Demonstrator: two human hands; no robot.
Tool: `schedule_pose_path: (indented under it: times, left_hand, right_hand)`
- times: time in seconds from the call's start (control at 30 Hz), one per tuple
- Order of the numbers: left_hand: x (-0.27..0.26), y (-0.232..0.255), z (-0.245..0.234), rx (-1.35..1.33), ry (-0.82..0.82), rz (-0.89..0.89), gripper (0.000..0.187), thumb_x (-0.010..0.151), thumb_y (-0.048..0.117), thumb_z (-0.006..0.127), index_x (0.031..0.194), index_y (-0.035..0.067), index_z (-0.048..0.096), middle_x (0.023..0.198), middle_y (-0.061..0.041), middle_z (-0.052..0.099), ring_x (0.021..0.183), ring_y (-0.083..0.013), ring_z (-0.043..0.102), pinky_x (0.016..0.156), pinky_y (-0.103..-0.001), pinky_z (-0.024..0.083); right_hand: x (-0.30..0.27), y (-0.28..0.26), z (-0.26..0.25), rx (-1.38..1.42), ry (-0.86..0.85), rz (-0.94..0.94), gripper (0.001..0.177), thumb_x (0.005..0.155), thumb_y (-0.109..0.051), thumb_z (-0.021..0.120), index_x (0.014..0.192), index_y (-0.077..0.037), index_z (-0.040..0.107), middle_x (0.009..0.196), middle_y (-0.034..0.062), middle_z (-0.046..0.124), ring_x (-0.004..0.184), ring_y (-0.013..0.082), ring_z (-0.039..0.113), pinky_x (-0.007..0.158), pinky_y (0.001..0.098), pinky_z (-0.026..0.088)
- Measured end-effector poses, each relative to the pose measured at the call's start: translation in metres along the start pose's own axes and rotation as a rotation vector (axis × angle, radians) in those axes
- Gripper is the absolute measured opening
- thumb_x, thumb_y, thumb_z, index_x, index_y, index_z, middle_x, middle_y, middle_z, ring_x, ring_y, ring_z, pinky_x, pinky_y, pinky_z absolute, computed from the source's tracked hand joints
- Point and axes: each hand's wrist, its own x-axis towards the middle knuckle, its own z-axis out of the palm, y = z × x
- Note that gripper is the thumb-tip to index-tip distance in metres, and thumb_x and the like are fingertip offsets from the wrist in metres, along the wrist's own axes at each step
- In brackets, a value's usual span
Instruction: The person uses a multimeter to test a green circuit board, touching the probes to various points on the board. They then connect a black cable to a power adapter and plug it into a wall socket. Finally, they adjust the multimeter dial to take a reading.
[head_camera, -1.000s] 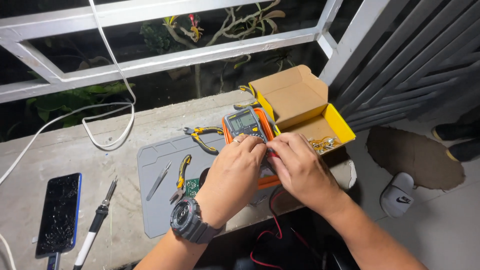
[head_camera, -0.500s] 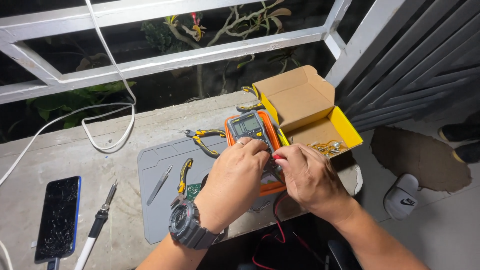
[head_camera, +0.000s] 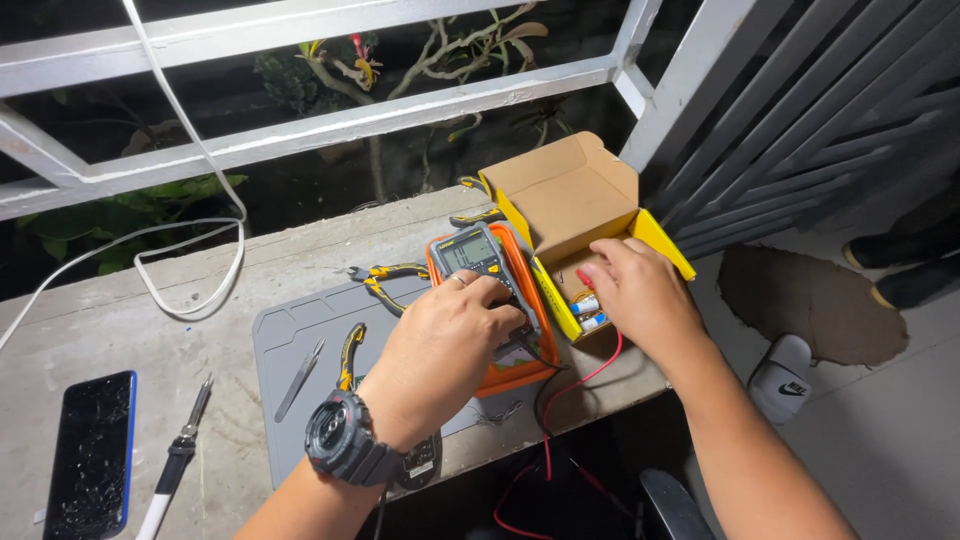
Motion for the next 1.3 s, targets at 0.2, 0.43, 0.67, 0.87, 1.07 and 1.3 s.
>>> schedule_pose_path:
  times: [0.2,0.43,0.67,0.87,1.07,1.3]
  left_hand:
    - [-0.001,-0.004,0.006,0.026,0.027,0.052,0.024,0.093,-0.007,0.066,0.091,0.015,0.078,0.093,-0.008,0.067,0.090,-0.0332,0.065,0.073,-0.049,0.059]
    - [-0.003,-0.004,0.012,0.215,0.096,0.166,0.014,0.100,0.003,0.068,0.103,0.016,0.071,0.098,-0.006,0.066,0.093,-0.0310,0.062,0.076,-0.046,0.055]
    - [-0.002,-0.001,0.014,0.272,0.101,0.170,0.010,0.104,0.005,0.065,0.106,0.015,0.067,0.100,-0.007,0.063,0.092,-0.0317,0.060,0.074,-0.046,0.054]
    - [-0.007,0.002,0.013,0.233,0.133,0.162,0.011,0.105,0.004,0.065,0.103,0.014,0.061,0.100,-0.007,0.063,0.090,-0.0307,0.058,0.072,-0.045,0.053]
    - [-0.007,0.005,0.006,0.078,0.140,0.146,0.012,0.109,0.001,0.062,0.117,0.009,0.063,0.106,-0.011,0.070,0.091,-0.0346,0.062,0.087,-0.046,0.055]
    - [-0.032,0.012,-0.014,-0.160,0.191,-0.122,0.050,0.112,0.017,0.071,0.158,0.003,0.061,0.166,-0.025,0.064,0.119,-0.0469,0.076,0.095,-0.056,0.062]
  right_hand:
    - [-0.059,-0.068,-0.025,0.181,0.331,-0.477,0.013,0.108,-0.002,0.077,0.117,-0.002,0.086,0.109,0.0100,0.087,0.097,0.0250,0.082,0.087,0.0388,0.064]
    - [-0.087,-0.088,0.004,0.278,0.274,-0.507,0.027,0.096,0.003,0.083,0.122,0.000,0.078,0.118,0.0140,0.081,0.109,0.0300,0.080,0.103,0.0408,0.064]
    - [-0.083,-0.090,0.010,0.279,0.360,-0.510,0.022,0.096,0.005,0.088,0.116,-0.001,0.079,0.109,0.0118,0.080,0.101,0.0280,0.079,0.096,0.0399,0.064]
    - [-0.082,-0.091,0.015,0.299,0.376,-0.518,0.015,0.100,0.006,0.083,0.112,-0.001,0.079,0.105,0.0116,0.078,0.095,0.0265,0.077,0.089,0.0382,0.063]
    - [-0.082,-0.080,0.015,0.290,0.335,-0.498,0.017,0.104,0.006,0.077,0.117,-0.005,0.072,0.103,0.0096,0.079,0.091,0.0296,0.077,0.086,0.0408,0.061]
    - [-0.059,-0.030,0.004,0.101,0.491,-0.331,0.007,0.109,-0.009,0.082,0.110,-0.005,0.077,0.098,0.0089,0.082,0.074,0.0246,0.074,0.071,0.0414,0.059]
